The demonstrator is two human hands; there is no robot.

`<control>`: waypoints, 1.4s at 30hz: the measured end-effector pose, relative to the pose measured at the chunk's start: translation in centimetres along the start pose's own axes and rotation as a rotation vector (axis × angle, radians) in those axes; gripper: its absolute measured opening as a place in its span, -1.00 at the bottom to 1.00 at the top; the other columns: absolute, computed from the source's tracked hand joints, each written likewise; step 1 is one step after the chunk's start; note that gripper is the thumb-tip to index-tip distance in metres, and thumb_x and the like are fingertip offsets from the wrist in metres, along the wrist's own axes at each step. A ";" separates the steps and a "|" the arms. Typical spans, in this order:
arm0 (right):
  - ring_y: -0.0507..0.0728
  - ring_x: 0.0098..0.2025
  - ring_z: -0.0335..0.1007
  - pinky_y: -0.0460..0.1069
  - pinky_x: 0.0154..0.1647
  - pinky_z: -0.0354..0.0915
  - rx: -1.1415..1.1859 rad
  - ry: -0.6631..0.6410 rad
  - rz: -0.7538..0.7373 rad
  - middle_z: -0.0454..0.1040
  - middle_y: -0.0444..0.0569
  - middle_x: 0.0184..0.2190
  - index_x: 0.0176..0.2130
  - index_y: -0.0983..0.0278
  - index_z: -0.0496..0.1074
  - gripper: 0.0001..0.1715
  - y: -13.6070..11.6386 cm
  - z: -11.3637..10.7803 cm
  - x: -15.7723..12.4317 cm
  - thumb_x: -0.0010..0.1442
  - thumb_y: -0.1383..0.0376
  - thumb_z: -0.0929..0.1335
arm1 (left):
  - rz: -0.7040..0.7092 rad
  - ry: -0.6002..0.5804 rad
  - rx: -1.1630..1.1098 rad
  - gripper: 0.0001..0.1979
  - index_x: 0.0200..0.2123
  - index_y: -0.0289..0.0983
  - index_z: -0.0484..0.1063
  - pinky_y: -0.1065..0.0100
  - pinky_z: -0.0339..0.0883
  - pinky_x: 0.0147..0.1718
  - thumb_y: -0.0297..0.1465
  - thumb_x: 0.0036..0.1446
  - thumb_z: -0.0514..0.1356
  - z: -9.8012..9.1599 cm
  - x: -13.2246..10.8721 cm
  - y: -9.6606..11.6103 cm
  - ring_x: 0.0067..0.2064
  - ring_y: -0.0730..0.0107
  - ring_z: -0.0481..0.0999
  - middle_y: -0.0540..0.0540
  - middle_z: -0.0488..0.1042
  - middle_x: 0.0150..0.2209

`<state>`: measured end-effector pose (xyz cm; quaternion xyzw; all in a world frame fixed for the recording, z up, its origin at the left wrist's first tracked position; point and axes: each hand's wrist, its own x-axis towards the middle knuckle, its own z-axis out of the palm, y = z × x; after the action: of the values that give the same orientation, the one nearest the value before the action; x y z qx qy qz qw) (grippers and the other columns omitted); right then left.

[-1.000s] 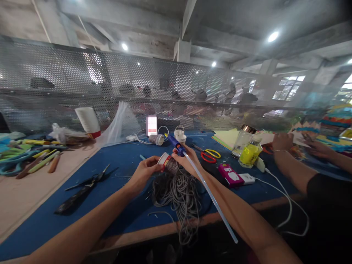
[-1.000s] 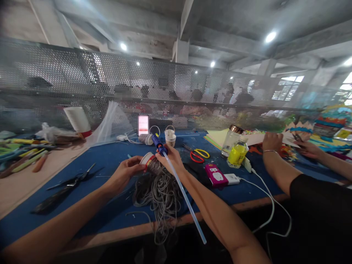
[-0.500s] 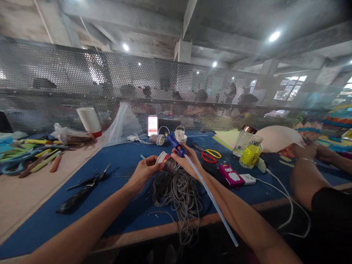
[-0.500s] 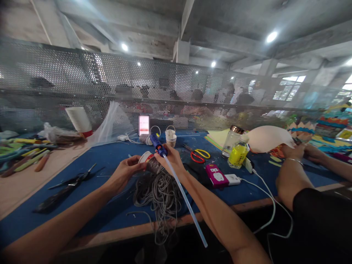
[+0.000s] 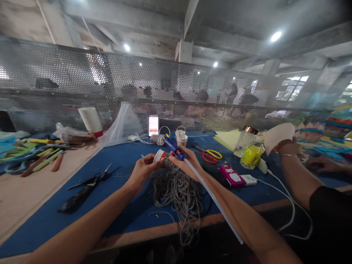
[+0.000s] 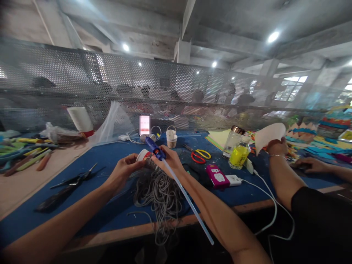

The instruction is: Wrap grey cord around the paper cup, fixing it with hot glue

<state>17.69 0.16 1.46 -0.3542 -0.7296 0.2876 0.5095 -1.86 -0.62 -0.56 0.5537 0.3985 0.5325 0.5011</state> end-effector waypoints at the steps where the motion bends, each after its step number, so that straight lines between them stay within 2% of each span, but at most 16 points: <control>1: 0.07 -0.33 0.36 -0.04 -0.25 0.28 -0.002 -0.012 -0.007 0.48 -0.08 -0.35 -0.25 0.28 0.43 -0.71 0.0 -0.1 0.0 0.12 0.12 0.39 | 0.004 0.009 0.000 -0.77 -0.39 -0.29 0.48 0.36 0.28 -0.32 -0.29 -0.07 0.38 0.0 0.0 0.0 -0.38 0.37 0.48 -0.03 0.55 -0.42; 4: 0.07 -0.35 0.35 -0.05 -0.29 0.28 -0.035 -0.021 0.005 0.48 -0.08 -0.37 -0.26 0.28 0.44 -0.68 0.0 -0.1 -0.1 0.11 0.09 0.39 | 0.043 0.029 0.016 -0.77 -0.36 -0.29 0.50 0.38 0.27 -0.33 -0.29 -0.06 0.38 -0.2 0.1 0.1 -0.37 0.38 0.47 -0.04 0.55 -0.40; 8: 0.02 -0.50 0.28 -0.08 -0.46 0.26 -0.015 0.048 0.108 0.45 -0.12 -0.44 -0.28 0.25 0.44 -0.67 -0.1 0.3 -0.1 0.11 0.04 0.39 | 0.086 0.077 0.043 -0.75 -0.36 -0.28 0.51 0.37 0.27 -0.35 -0.27 -0.08 0.39 -0.4 0.3 0.1 -0.39 0.36 0.47 -0.03 0.55 -0.42; 12: -0.02 -0.60 0.23 -0.09 -0.57 0.21 0.079 0.001 0.151 0.44 -0.13 -0.45 -0.24 0.23 0.44 -0.64 -0.4 0.5 -0.2 0.11 0.01 0.38 | 0.122 0.119 0.034 -0.72 -0.33 -0.29 0.51 0.35 0.29 -0.28 -0.27 -0.09 0.40 -0.7 0.7 0.0 -0.32 0.31 0.51 -0.06 0.59 -0.36; 16: 0.00 -0.59 0.25 -0.09 -0.55 0.21 0.088 -0.061 0.120 0.36 -0.17 -0.56 -0.26 0.25 0.45 -0.62 -1.0 0.3 -0.5 0.12 0.00 0.38 | 0.189 0.210 0.047 -0.70 -0.30 -0.30 0.52 0.33 0.31 -0.25 -0.28 -0.11 0.40 -1.0 1.1 -0.1 -0.32 0.32 0.51 -0.05 0.58 -0.35; 19: 0.01 -0.56 0.26 -0.09 -0.55 0.19 0.102 -0.109 0.105 0.34 -0.18 -0.56 -0.29 0.25 0.43 -0.61 -1.4 0.3 -0.8 0.11 -0.02 0.39 | 0.233 0.261 0.066 -0.68 -0.30 -0.31 0.52 0.32 0.32 -0.24 -0.28 -0.14 0.40 -1.2 1.4 0.0 -0.32 0.31 0.50 -0.05 0.57 -0.35; 30: 0.05 -0.40 0.31 -0.08 -0.40 0.21 -0.068 -0.137 0.004 0.44 -0.14 -0.46 -0.33 0.27 0.49 -0.65 -0.7 0.4 -0.9 0.14 0.02 0.39 | 0.330 0.315 0.166 -0.71 -0.25 -0.31 0.51 0.29 0.33 -0.17 -0.30 -0.06 0.35 -1.4 1.4 0.2 -0.25 0.27 0.52 -0.07 0.57 -0.29; 36: 0.04 -0.43 0.27 -0.09 -0.43 0.16 -0.143 -0.108 0.013 0.43 -0.16 -0.48 -0.39 0.25 0.46 -0.64 0.0 0.5 -1.0 0.13 0.00 0.38 | 0.337 0.332 0.180 -0.73 -0.26 -0.31 0.51 0.31 0.33 -0.20 -0.31 -0.06 0.35 -1.2 1.4 0.3 -0.27 0.28 0.51 -0.06 0.57 -0.31; 42: 0.02 -0.47 0.19 -0.10 -0.45 0.12 -0.168 -0.086 0.007 0.33 -0.18 -0.55 -0.46 0.25 0.40 -0.59 -0.2 0.6 -1.0 0.12 -0.03 0.38 | 0.343 0.329 0.178 -0.74 -0.26 -0.31 0.51 0.31 0.33 -0.20 -0.32 -0.05 0.34 -1.2 1.3 0.3 -0.26 0.29 0.51 -0.06 0.56 -0.30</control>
<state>17.34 -0.77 0.92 -0.3855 -0.7711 0.2419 0.4452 -2.93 0.71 -0.09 0.5608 0.4204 0.6555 0.2812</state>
